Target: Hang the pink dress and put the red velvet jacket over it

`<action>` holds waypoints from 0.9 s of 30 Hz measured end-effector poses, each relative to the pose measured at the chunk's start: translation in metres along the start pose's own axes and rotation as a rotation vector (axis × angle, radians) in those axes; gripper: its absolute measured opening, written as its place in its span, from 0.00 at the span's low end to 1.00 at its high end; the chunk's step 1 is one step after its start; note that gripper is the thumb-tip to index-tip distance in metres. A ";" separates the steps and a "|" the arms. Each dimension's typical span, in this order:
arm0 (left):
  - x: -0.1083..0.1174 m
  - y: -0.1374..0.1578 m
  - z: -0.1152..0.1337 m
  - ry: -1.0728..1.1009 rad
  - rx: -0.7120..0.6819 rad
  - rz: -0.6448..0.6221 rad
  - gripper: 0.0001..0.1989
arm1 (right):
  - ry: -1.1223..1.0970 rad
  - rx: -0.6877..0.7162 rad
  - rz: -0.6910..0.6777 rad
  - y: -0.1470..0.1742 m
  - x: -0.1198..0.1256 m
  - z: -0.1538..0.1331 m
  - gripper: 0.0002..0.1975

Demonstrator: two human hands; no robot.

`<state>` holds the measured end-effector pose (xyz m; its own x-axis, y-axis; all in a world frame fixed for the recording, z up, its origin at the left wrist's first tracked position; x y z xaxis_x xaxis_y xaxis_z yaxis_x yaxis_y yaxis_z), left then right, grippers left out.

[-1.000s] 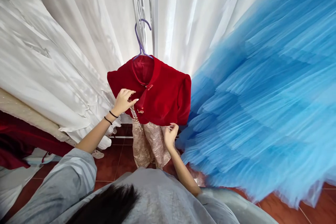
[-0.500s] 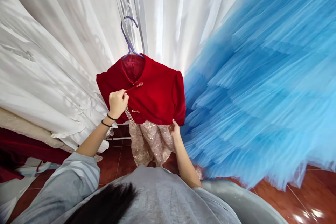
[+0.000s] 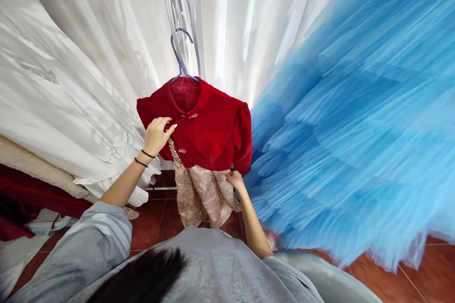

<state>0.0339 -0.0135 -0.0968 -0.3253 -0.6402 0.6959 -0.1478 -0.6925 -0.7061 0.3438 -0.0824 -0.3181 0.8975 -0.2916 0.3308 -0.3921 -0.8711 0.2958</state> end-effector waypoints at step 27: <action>-0.063 0.121 -0.085 0.410 0.577 0.495 0.51 | 0.134 0.779 0.550 -0.037 -0.014 -0.069 0.47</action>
<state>-0.0432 -0.0287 -0.2377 -0.5545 -0.8193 0.1456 0.5611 -0.4974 -0.6616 0.3314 -0.0187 -0.2721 0.5790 -0.7317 0.3597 -0.4632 -0.6582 -0.5935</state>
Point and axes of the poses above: each hand's wrist, its own y-axis away from the middle knuckle, its own x-axis out of the back of the hand, z = x × y, the point moved 4 cm from there along -y, towards the middle knuckle, and after that the axes turned 5 degrees about z, right-handed, at the moved point
